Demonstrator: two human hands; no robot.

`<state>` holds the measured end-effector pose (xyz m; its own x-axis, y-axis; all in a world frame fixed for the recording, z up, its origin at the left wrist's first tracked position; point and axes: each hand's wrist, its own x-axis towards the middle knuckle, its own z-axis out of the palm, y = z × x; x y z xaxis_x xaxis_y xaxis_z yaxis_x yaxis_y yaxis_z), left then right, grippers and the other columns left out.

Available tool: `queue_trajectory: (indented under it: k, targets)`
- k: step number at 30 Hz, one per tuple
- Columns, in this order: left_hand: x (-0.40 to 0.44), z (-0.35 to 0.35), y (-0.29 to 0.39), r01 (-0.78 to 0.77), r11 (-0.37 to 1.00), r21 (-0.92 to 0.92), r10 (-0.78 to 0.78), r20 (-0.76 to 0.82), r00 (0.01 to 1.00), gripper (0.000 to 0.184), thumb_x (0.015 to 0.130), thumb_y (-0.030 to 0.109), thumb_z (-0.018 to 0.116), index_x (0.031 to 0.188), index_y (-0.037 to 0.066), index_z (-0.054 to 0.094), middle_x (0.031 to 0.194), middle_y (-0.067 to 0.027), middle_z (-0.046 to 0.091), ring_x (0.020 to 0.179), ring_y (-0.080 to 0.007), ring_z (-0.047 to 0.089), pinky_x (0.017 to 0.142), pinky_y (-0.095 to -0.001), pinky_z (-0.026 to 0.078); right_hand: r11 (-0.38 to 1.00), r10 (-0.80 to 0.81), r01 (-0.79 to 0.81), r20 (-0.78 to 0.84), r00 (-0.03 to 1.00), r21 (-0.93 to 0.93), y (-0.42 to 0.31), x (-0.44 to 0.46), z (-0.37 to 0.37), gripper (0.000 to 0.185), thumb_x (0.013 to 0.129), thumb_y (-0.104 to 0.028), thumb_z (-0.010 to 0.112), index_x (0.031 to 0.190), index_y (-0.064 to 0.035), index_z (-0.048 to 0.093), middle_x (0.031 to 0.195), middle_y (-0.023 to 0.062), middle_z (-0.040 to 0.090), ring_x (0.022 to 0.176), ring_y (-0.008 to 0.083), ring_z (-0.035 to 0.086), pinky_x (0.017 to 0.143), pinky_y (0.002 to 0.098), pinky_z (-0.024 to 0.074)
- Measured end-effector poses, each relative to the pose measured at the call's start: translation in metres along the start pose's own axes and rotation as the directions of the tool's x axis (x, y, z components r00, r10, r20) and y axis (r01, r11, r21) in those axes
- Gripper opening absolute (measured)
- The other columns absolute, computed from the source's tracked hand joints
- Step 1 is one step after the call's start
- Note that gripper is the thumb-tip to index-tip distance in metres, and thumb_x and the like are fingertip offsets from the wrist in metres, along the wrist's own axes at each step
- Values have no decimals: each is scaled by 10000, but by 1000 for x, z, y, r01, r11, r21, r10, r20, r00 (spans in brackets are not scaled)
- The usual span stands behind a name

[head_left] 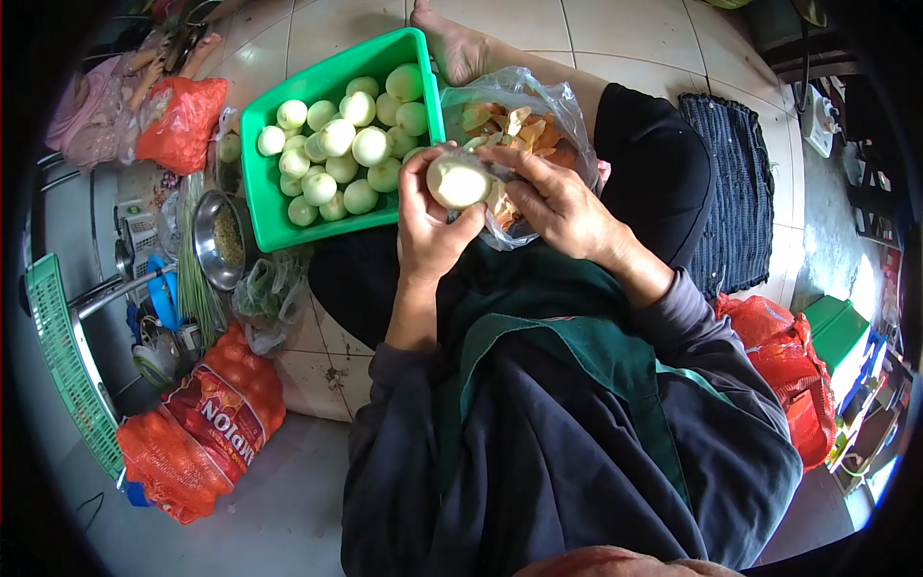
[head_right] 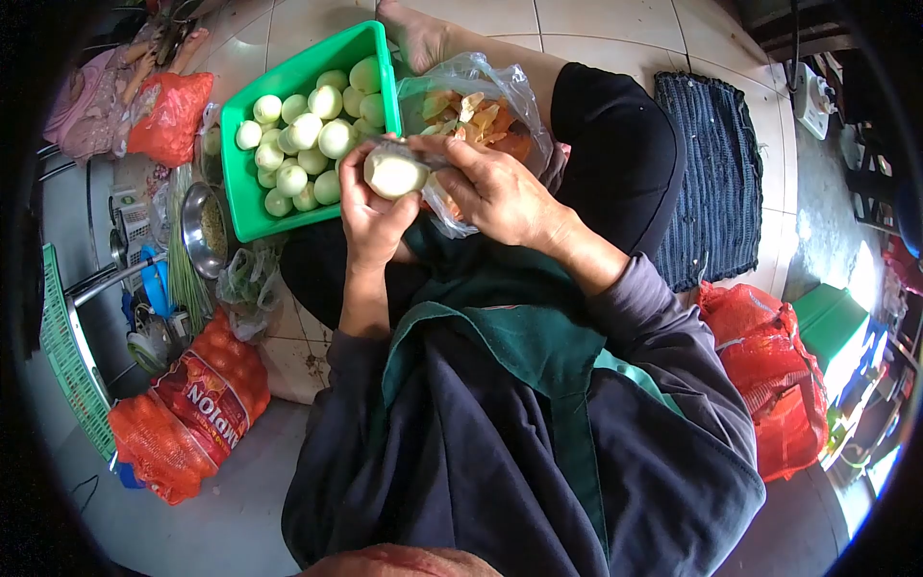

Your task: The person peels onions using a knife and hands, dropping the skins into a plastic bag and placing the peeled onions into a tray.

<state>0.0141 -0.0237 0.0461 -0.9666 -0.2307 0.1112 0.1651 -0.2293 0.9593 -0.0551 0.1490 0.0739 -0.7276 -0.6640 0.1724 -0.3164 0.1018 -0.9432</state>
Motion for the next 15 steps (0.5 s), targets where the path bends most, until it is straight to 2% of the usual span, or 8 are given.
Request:
queue_trajectory:
  k: [1, 4, 5, 8, 9, 12, 15]
  targets:
    - [0, -1, 1, 30, 997, -77, -30, -7, 1000, 696, 695, -51, 683, 1291, 63, 341, 1301, -137, 422, 1151, -206, 489, 976, -352, 442, 1000, 7, -6, -25, 1000, 15, 1, 0, -1, 408, 903, -66, 499, 1309, -58, 462, 857, 196, 636, 782, 300, 655, 740, 376, 504]
    - [2, -4, 4, 109, 947, -301, -120, -17, 993, 690, 723, 26, 685, 1314, 69, 330, 1335, -181, 429, 1148, -228, 504, 959, -363, 462, 961, 253, -254, 25, 967, 109, -2, -2, -12, 396, 921, -66, 481, 1316, -64, 464, 860, 166, 632, 792, 245, 648, 741, 344, 497]
    - [2, -10, 2, 99, 924, -370, -94, 33, 995, 687, 746, 108, 707, 1323, 74, 335, 1354, -201, 425, 1178, -274, 496, 899, -350, 496, 956, 279, -280, 20, 960, 91, -1, -2, -14, 384, 943, -88, 463, 1326, -63, 455, 896, 157, 636, 815, 228, 640, 763, 331, 491]
    - [5, -16, 4, 168, 832, -528, -111, 138, 984, 695, 760, 234, 720, 1351, 97, 381, 1394, -212, 392, 1239, -305, 454, 761, -312, 497, 985, 171, -169, -96, 981, 28, 16, -5, -12, 378, 957, -110, 450, 1332, -62, 449, 942, 181, 639, 868, 245, 642, 798, 328, 489]
    - [5, -19, 1, 169, 815, -554, -90, 166, 982, 680, 769, 265, 722, 1349, 107, 404, 1387, -184, 412, 1282, -328, 412, 754, -306, 479, 992, 122, -124, -116, 986, -5, 17, -3, -13, 376, 966, -130, 442, 1335, -55, 443, 997, 219, 631, 917, 264, 640, 832, 340, 484]
    - [3, -21, -5, 189, 754, -629, -161, 102, 982, 657, 763, 220, 743, 1310, 96, 402, 1366, -153, 434, 1240, -333, 454, 750, -342, 509, 932, 360, -361, -41, 932, -24, 9, -4, -21, 384, 961, -128, 449, 1337, -52, 438, 1018, 231, 629, 929, 275, 641, 839, 357, 483]
    - [2, -25, -8, 239, 685, -688, -214, 123, 969, 640, 779, 213, 721, 1324, 91, 410, 1352, -133, 457, 1255, -338, 436, 739, -344, 498, 958, 235, -238, -38, 971, -159, 19, -5, -19, 396, 956, -125, 454, 1346, -64, 428, 1011, 226, 634, 915, 281, 647, 832, 368, 486]
